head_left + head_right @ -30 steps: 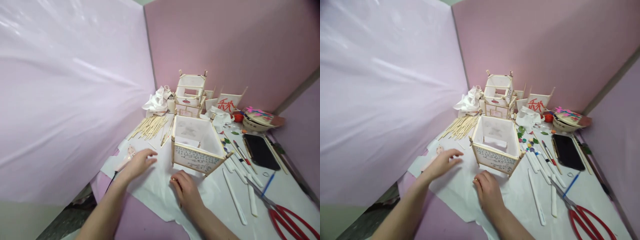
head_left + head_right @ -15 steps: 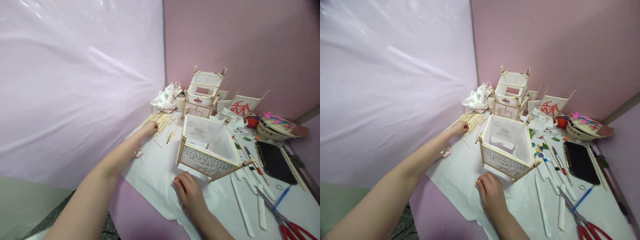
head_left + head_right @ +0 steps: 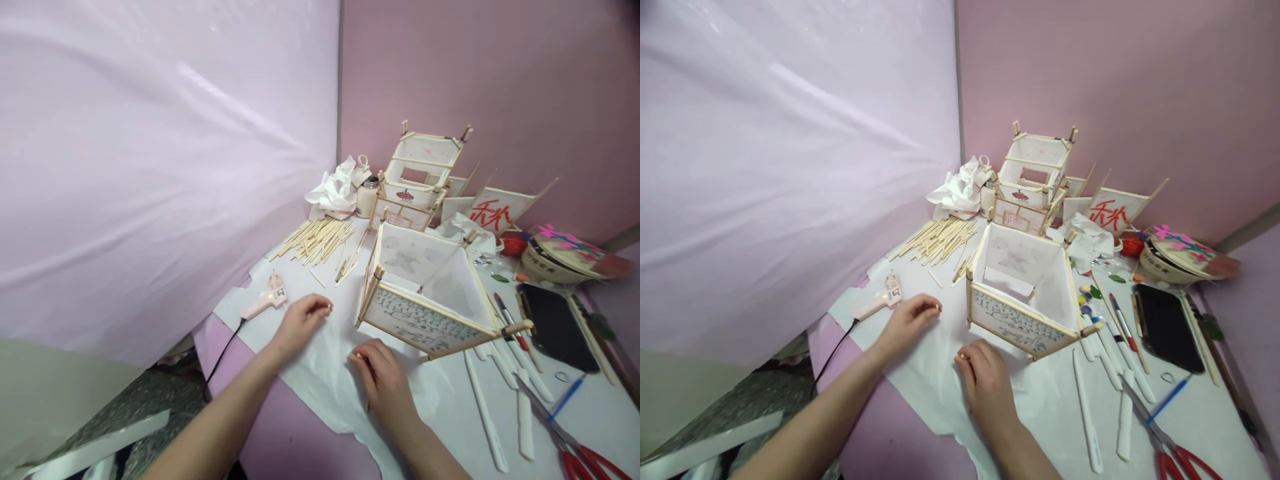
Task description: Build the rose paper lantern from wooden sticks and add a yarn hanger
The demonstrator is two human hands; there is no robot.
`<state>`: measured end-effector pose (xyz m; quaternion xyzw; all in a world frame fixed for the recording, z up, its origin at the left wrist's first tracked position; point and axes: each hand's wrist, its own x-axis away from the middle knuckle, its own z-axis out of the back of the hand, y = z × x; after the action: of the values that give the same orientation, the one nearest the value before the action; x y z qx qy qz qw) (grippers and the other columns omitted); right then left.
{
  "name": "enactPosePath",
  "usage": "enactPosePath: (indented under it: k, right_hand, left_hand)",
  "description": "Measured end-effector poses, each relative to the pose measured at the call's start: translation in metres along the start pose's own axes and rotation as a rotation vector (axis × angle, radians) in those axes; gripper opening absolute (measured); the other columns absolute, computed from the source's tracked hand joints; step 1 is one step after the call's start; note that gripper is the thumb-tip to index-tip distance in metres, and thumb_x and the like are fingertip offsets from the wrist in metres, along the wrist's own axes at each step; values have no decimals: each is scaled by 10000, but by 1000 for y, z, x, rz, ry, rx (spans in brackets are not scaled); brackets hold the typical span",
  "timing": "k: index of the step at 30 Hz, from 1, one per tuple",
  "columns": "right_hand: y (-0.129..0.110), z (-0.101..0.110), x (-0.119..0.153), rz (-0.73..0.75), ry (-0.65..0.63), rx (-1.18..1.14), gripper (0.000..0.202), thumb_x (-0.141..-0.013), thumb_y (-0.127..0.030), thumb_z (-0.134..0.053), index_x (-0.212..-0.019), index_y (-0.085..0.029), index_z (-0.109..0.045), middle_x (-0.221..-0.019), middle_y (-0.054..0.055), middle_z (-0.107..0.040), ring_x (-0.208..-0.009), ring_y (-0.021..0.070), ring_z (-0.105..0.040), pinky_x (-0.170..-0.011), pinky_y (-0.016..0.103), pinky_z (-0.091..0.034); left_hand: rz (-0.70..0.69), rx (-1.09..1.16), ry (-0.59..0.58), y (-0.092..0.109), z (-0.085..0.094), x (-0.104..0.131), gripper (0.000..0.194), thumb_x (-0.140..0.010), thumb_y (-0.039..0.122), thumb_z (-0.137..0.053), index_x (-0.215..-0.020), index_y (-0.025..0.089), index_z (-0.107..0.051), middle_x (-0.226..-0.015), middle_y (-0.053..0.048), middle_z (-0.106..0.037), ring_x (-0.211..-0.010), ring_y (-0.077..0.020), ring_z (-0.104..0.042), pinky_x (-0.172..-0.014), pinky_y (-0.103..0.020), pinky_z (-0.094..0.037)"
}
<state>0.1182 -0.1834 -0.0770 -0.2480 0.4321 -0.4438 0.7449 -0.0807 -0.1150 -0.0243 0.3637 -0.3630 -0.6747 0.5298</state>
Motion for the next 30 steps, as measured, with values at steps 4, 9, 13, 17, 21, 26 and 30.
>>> enactPosePath:
  k: [4, 9, 13, 17, 21, 26, 30]
  right_hand:
    - [0, 0, 1, -16, 23, 21, 117, -937, -195, -453, -892, -196, -562, -843, 58, -565, -818, 189, -533, -725, 330, -445]
    - [-1, 0, 1, -13, 33, 81, 134, -945, -221, -441, -899, -198, -564, -850, 63, -571, -820, 196, -541, -719, 332, -450]
    - [-2, -1, 1, -6, 21, 110, 147, -950, -226, -429, -910, -196, -568, -863, 69, -578, -818, 195, -547, -722, 331, -453]
    - [-3, -1, 2, -14, -5, 100, 142, -950, -216, -436, -900, -199, -567, -863, 60, -578, -818, 187, -547, -725, 326, -451]
    - [-2, -2, 2, -5, -15, 94, 146, -948, -217, -441, -896, -200, -576, -858, 57, -586, -810, 182, -557, -719, 325, -460]
    - [2, -2, 1, 24, 4, 87, 146, -936, -246, -475, -907, -201, -611, -839, 57, -609, -798, 180, -579, -699, 318, -482]
    - [3, -2, 0, 25, 15, 66, 136, -927, -257, -502, -906, -205, -625, -826, 51, -620, -782, 173, -589, -695, 313, -489]
  left_hand:
    - [-21, -22, -92, 0, -19, 33, 145, -840, 259, -532, -881, 186, -651, -878, -32, -666, -812, -155, -583, -764, -267, -450]
    - [-102, -18, -209, -2, -31, 36, 76, -809, 207, -578, -830, 180, -646, -797, -9, -642, -739, -129, -563, -703, -236, -439]
    - [-88, -22, -261, -5, -41, 39, 151, -812, 204, -572, -950, 188, -631, -813, -5, -663, -735, -130, -589, -709, -239, -465]
    - [-106, -37, -239, -7, -45, 43, 290, -806, 165, -561, -1093, 200, -587, -892, -13, -690, -818, -144, -627, -786, -261, -487]
    - [-137, -40, -226, -9, -46, 45, 339, -816, 176, -562, -1152, 214, -564, -937, -10, -702, -891, -156, -643, -856, -281, -482]
    - [-127, -100, -219, -12, -50, 44, 365, -805, 168, -573, -1165, 227, -558, -941, -1, -713, -899, -171, -652, -881, -308, -469]
    - [-159, -167, -194, -13, -51, 43, 372, -806, 166, -576, -1172, 227, -559, -931, -5, -716, -912, -186, -643, -907, -340, -442]
